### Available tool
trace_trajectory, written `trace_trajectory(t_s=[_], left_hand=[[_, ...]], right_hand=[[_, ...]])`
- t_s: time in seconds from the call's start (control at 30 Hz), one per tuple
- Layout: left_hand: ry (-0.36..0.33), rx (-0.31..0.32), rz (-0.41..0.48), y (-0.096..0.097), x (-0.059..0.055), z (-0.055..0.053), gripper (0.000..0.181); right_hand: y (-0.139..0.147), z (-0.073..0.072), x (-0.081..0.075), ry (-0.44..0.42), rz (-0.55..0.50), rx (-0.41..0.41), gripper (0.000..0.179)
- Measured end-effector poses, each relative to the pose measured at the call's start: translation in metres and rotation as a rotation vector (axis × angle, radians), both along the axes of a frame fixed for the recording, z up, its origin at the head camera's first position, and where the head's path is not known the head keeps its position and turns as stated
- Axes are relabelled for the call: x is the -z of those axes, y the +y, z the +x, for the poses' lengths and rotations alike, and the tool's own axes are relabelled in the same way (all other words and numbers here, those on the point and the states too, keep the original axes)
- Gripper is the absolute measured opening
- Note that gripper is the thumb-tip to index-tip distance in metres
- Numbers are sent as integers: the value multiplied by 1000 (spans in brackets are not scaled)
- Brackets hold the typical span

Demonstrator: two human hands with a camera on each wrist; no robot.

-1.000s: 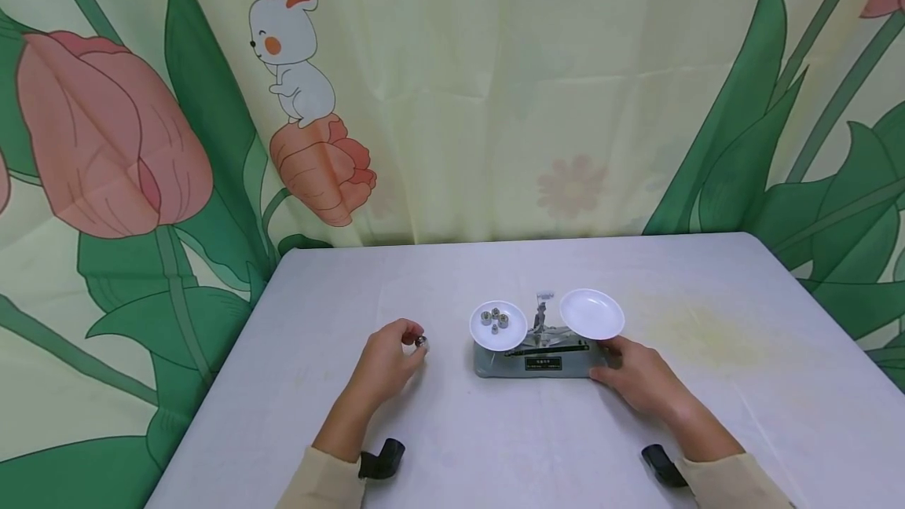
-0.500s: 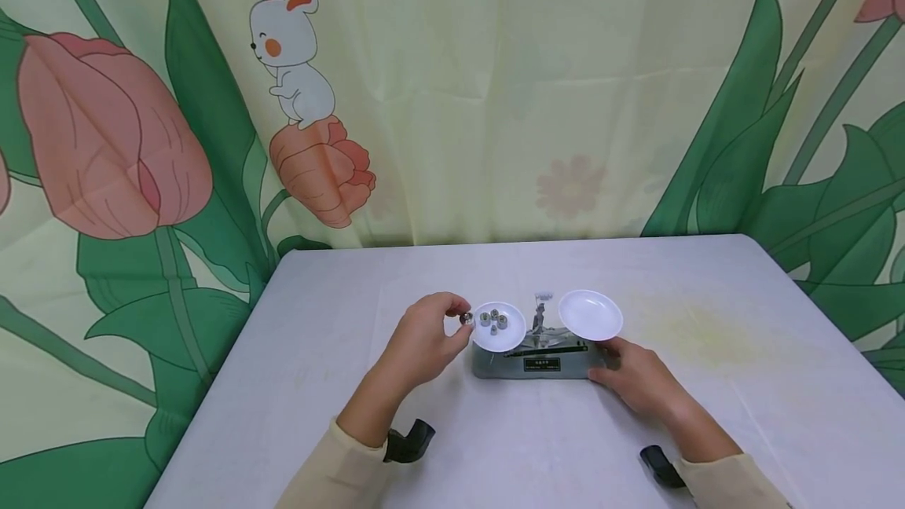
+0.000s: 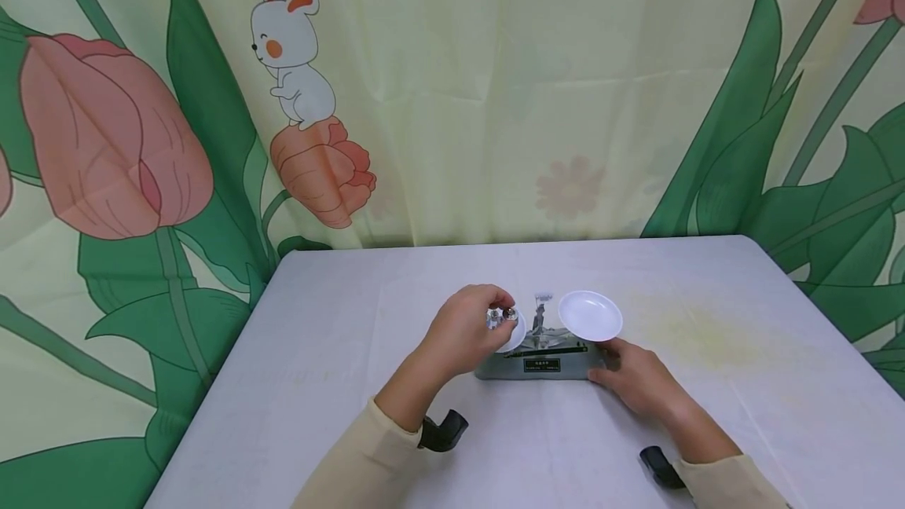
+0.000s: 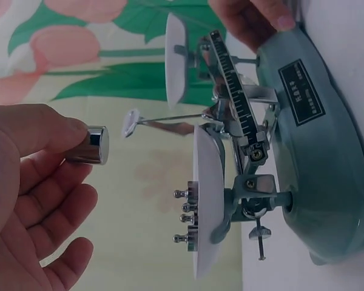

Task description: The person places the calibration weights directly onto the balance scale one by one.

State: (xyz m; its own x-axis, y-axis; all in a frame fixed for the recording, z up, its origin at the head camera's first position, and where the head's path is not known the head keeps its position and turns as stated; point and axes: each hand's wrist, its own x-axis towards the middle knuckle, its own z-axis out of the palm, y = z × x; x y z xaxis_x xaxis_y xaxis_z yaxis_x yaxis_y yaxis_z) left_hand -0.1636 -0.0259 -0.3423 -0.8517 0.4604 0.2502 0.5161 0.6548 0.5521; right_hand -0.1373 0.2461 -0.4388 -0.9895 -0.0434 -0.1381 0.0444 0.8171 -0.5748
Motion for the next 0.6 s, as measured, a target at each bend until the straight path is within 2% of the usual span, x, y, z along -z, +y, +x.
trace_trajectory(t_s=[0.1,0.6], left_hand=[[30,15,-8,6,0,-2,18],[57,102,13,40,0,-15,17]], right_hand=[[0,0,0,4,-2,-4,67],[2,0,1,10,-15,-16,67]])
